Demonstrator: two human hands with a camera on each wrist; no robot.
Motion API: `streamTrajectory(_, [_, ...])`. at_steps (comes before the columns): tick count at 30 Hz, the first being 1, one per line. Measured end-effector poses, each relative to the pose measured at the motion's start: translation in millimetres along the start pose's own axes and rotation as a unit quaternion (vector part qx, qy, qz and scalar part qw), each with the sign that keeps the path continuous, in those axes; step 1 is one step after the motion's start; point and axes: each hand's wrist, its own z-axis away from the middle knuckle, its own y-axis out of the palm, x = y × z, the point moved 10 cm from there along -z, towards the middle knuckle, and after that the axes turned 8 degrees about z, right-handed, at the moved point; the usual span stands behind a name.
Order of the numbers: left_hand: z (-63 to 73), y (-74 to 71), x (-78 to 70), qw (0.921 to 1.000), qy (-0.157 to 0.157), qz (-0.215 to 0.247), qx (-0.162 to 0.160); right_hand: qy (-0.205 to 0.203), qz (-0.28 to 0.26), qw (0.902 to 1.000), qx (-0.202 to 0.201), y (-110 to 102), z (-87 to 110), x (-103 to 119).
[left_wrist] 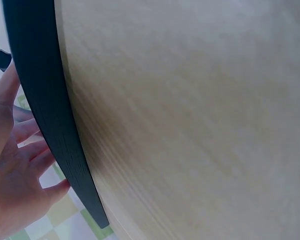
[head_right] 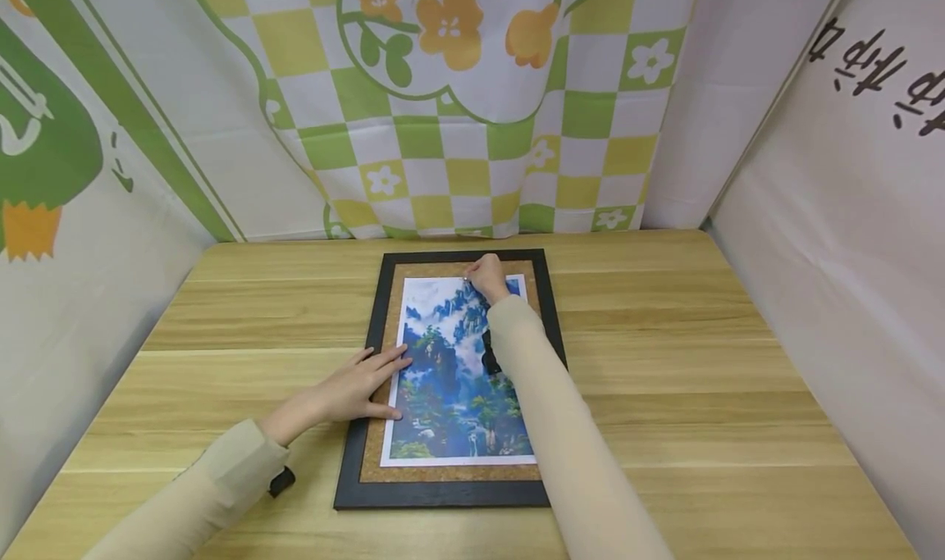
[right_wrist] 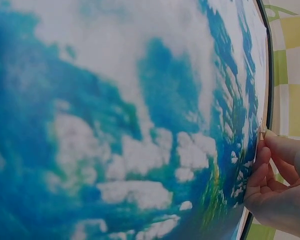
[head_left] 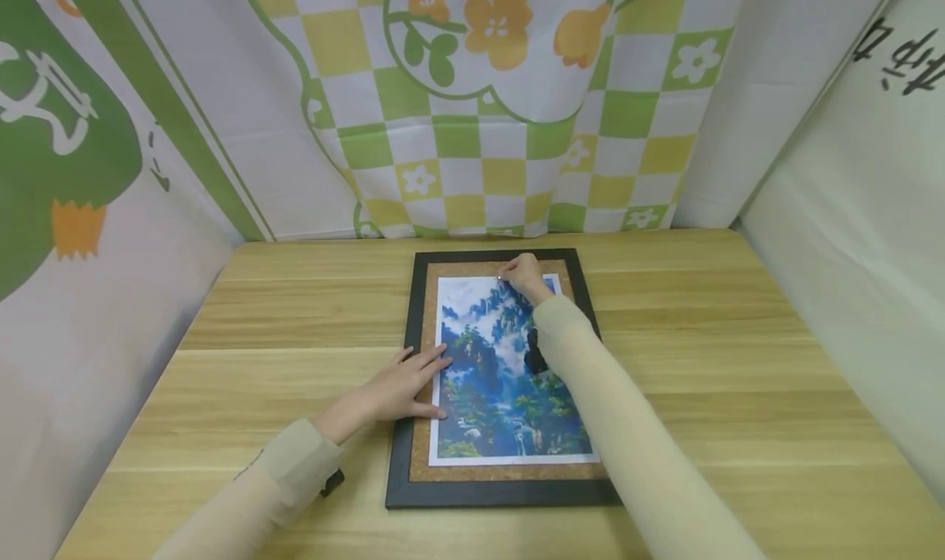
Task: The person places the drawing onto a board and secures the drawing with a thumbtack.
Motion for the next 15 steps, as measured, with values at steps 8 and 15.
streamTrajectory(8, [0.0, -1.5, -1.0, 1.0000, 0.006, -0.002, -0.001, 0.013, -0.003, 0.9996, 0.024, -14, 30.5, 24])
streamTrajectory(15, [0.6, -0.2, -0.3, 1.0000, 0.003, -0.001, 0.002, 0.002, 0.024, 0.9997, -0.008, -15, 27.2, 24])
